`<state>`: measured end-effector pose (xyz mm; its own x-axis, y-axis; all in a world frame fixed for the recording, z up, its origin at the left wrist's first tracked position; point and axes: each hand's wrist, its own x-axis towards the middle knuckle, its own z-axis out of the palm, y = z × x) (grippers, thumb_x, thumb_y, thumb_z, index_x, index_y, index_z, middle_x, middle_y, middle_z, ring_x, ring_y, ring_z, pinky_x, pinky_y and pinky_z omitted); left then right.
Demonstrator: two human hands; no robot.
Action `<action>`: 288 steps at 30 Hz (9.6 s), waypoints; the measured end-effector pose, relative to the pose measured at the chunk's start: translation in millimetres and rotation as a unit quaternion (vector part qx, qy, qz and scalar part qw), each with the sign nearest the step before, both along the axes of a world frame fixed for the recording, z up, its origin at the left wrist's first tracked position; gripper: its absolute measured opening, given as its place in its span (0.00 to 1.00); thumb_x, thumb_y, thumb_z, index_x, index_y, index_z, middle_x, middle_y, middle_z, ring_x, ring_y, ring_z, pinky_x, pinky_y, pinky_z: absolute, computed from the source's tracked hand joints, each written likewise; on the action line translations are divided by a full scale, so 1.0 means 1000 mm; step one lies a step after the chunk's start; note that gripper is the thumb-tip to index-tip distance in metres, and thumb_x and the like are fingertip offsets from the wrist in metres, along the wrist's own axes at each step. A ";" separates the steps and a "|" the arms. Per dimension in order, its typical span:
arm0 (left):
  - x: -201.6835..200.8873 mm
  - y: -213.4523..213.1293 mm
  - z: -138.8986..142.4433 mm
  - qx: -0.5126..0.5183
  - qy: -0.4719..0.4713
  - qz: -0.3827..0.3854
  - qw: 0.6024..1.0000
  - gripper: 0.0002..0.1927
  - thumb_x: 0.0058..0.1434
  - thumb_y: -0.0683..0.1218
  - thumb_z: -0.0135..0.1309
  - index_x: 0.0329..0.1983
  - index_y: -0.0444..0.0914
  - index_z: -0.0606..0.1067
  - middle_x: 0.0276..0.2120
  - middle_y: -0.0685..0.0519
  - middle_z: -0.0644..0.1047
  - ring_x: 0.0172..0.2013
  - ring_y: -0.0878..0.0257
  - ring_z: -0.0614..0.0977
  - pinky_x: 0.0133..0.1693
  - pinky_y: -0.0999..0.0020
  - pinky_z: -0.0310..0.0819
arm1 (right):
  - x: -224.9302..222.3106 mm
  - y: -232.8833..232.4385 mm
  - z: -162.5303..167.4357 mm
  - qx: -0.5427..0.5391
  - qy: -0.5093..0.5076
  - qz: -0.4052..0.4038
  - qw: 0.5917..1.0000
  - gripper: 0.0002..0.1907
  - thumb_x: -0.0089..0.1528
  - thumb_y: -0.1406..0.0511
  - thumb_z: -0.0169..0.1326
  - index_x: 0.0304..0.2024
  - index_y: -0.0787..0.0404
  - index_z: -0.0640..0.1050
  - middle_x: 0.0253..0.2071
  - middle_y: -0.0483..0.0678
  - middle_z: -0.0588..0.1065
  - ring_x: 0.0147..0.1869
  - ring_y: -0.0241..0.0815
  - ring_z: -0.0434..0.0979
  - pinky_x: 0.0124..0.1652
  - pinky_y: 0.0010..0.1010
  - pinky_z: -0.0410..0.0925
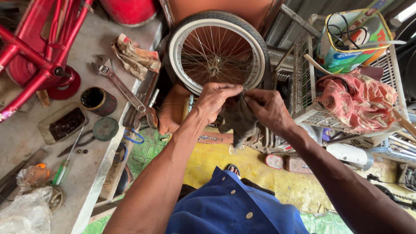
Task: The person cleans a bicycle part with a rag, then uses a small tool to apply grease from a container to the part. The person then installs the greased part into the bicycle frame and tightens it by hand.
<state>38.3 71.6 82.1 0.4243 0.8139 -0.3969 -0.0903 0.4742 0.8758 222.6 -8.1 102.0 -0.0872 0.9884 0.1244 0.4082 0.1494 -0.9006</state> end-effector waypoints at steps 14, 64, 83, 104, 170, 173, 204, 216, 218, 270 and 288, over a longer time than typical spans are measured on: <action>0.009 0.007 0.001 -0.128 0.014 -0.064 0.990 0.16 0.56 0.48 0.66 0.40 0.31 0.81 0.30 0.47 0.79 0.25 0.59 0.82 0.26 0.63 0.83 | -0.002 -0.031 -0.019 0.207 -0.180 -0.104 0.956 0.11 0.66 0.72 0.52 0.47 0.67 0.82 0.38 0.57 0.82 0.33 0.45 0.83 0.29 0.31 0.74; 0.011 0.002 0.015 -0.106 -0.180 -0.103 0.972 0.15 0.60 0.47 0.63 0.46 0.34 0.79 0.33 0.45 0.80 0.31 0.57 0.84 0.37 0.62 0.85 | 0.054 -0.025 -0.006 -0.118 0.346 -0.069 0.928 0.05 0.68 0.63 0.54 0.42 0.57 0.76 0.28 0.39 0.73 0.20 0.23 0.60 0.17 0.17 0.54; 0.023 -0.011 0.003 0.140 0.046 -0.031 0.989 0.17 0.56 0.48 0.68 0.42 0.31 0.84 0.34 0.43 0.85 0.30 0.60 0.83 0.33 0.68 0.79 | 0.024 -0.009 -0.001 -0.040 0.128 0.029 0.991 0.09 0.67 0.69 0.55 0.48 0.66 0.80 0.35 0.43 0.79 0.30 0.30 0.72 0.29 0.25 0.66; 0.018 -0.018 0.011 0.166 -0.088 -0.092 0.978 0.19 0.56 0.43 0.63 0.51 0.33 0.79 0.45 0.43 0.83 0.45 0.52 0.85 0.49 0.61 0.83 | 0.042 -0.034 -0.045 -0.245 0.594 -0.094 0.761 0.05 0.70 0.66 0.48 0.45 0.57 0.75 0.27 0.37 0.70 0.19 0.25 0.54 0.18 0.18 0.50; -0.064 -0.054 -0.012 -0.030 -0.280 0.134 0.950 0.16 0.68 0.43 0.55 0.56 0.29 0.76 0.39 0.48 0.81 0.39 0.57 0.84 0.45 0.60 0.83 | 0.040 0.023 -0.139 -0.301 0.160 -0.154 0.927 0.11 0.67 0.64 0.59 0.43 0.69 0.81 0.29 0.47 0.74 0.26 0.35 0.68 0.23 0.27 0.60; -0.077 -0.055 -0.014 -0.020 -0.279 0.154 0.947 0.17 0.67 0.43 0.55 0.56 0.30 0.76 0.40 0.48 0.80 0.39 0.57 0.84 0.45 0.60 0.83 | 0.017 0.046 -0.121 -0.312 0.205 -0.072 0.925 0.12 0.64 0.68 0.57 0.48 0.69 0.78 0.33 0.47 0.75 0.30 0.34 0.71 0.25 0.27 0.63; -0.367 -0.038 -0.056 -0.085 -0.252 0.437 0.859 0.11 0.63 0.46 0.60 0.39 0.33 0.75 0.32 0.48 0.77 0.30 0.58 0.81 0.31 0.63 0.82 | -0.389 0.129 -0.018 -0.326 0.172 0.210 0.906 0.15 0.61 0.71 0.58 0.50 0.69 0.77 0.42 0.51 0.81 0.39 0.36 0.81 0.32 0.24 0.72; -0.403 -0.025 -0.091 -0.101 -0.253 0.532 0.802 0.10 0.61 0.46 0.60 0.41 0.35 0.76 0.32 0.48 0.77 0.29 0.55 0.81 0.33 0.58 0.82 | -0.418 0.162 -0.049 -0.289 -0.075 0.238 0.924 0.14 0.60 0.62 0.63 0.42 0.65 0.81 0.35 0.51 0.83 0.33 0.39 0.83 0.31 0.27 0.78; -0.405 -0.022 -0.099 -0.098 -0.255 0.545 0.793 0.11 0.62 0.46 0.60 0.41 0.34 0.75 0.32 0.47 0.77 0.30 0.55 0.81 0.33 0.57 0.82 | -0.422 0.175 -0.063 -0.293 -0.068 0.241 0.923 0.12 0.60 0.61 0.63 0.41 0.63 0.82 0.36 0.51 0.83 0.32 0.39 0.83 0.30 0.27 0.77; -0.385 -0.010 -0.135 -0.154 -0.210 0.571 0.779 0.11 0.60 0.44 0.60 0.42 0.33 0.79 0.32 0.47 0.79 0.28 0.56 0.82 0.30 0.61 0.81 | -0.433 0.169 -0.149 0.001 -0.170 0.281 0.945 0.10 0.63 0.64 0.57 0.40 0.65 0.83 0.29 0.60 0.80 0.27 0.52 0.83 0.29 0.42 0.74; -0.372 0.011 -0.131 -0.162 -0.208 0.576 0.774 0.10 0.62 0.44 0.60 0.41 0.32 0.78 0.33 0.48 0.78 0.29 0.56 0.81 0.31 0.59 0.82 | -0.441 0.270 -0.104 0.008 -0.396 0.316 0.862 0.09 0.59 0.61 0.61 0.40 0.55 0.87 0.39 0.63 0.79 0.41 0.60 0.81 0.45 0.43 0.75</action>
<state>-333.8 82.4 -49.0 -0.3634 0.6339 -0.6828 -0.8584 0.0570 0.5098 -218.7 262.1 -1.8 -0.6710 0.7116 -0.2083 0.7271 0.5766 -0.3725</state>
